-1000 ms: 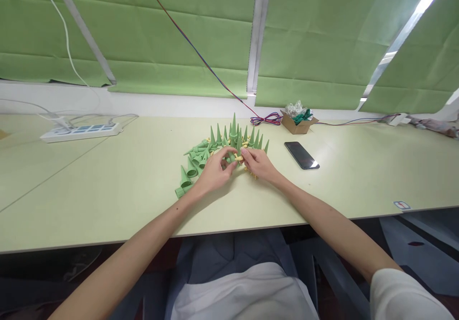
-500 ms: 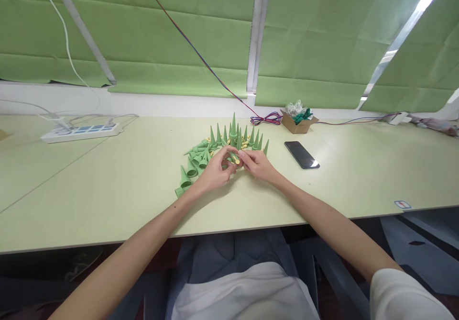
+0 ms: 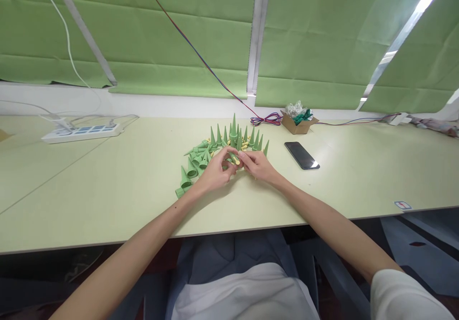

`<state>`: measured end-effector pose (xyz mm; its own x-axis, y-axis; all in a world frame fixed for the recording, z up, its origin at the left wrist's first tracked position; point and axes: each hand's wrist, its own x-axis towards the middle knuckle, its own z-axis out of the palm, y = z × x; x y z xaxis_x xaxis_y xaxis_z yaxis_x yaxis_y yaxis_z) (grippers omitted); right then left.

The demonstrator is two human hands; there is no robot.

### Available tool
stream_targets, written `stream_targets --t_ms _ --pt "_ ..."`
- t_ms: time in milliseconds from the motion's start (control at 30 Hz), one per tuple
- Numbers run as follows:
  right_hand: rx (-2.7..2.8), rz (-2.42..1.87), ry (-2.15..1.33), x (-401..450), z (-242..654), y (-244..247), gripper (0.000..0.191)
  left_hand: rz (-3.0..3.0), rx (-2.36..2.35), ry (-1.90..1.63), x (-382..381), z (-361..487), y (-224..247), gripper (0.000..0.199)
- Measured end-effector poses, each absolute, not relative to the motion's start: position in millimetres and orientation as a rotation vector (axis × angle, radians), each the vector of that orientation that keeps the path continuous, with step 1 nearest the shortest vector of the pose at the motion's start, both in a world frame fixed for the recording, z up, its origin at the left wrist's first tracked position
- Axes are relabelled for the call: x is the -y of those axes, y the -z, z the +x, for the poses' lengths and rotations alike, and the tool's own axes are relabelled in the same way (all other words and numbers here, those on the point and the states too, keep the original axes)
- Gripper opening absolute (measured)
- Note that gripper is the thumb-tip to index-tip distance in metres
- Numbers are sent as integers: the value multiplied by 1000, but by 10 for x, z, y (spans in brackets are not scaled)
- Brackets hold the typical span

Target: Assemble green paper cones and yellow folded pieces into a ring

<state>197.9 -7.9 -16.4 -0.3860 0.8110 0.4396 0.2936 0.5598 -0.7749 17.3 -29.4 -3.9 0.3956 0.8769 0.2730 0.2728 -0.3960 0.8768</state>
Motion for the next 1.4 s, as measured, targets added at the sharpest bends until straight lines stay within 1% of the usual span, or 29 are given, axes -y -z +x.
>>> stream_targets --t_ms 267,433,567,733,833,1167,1267,1400 --pt "1939 -903 -728 68 1969 170 58 1931 -1036 -981 314 175 19 28" --pt "1892 -978 -607 70 1970 152 55 2106 -1150 -1009 299 177 51 28" --pt "1891 -1021 -501 80 1970 128 46 2192 -1217 -980 295 179 77 36" --pt "1925 -950 -485 66 1961 142 26 2228 -1228 -934 311 180 91 55" --pt "1963 -903 -461 50 1956 161 19 2226 -1191 -898 319 178 95 64" --pt "1993 -887 -478 31 1959 176 19 2317 -1188 -802 319 156 107 79" --pt "1974 -907 -483 40 1953 172 20 2327 -1189 -800 333 154 99 80" --pt "1945 -951 -471 45 1953 174 16 2327 -1176 -817 340 162 91 80"
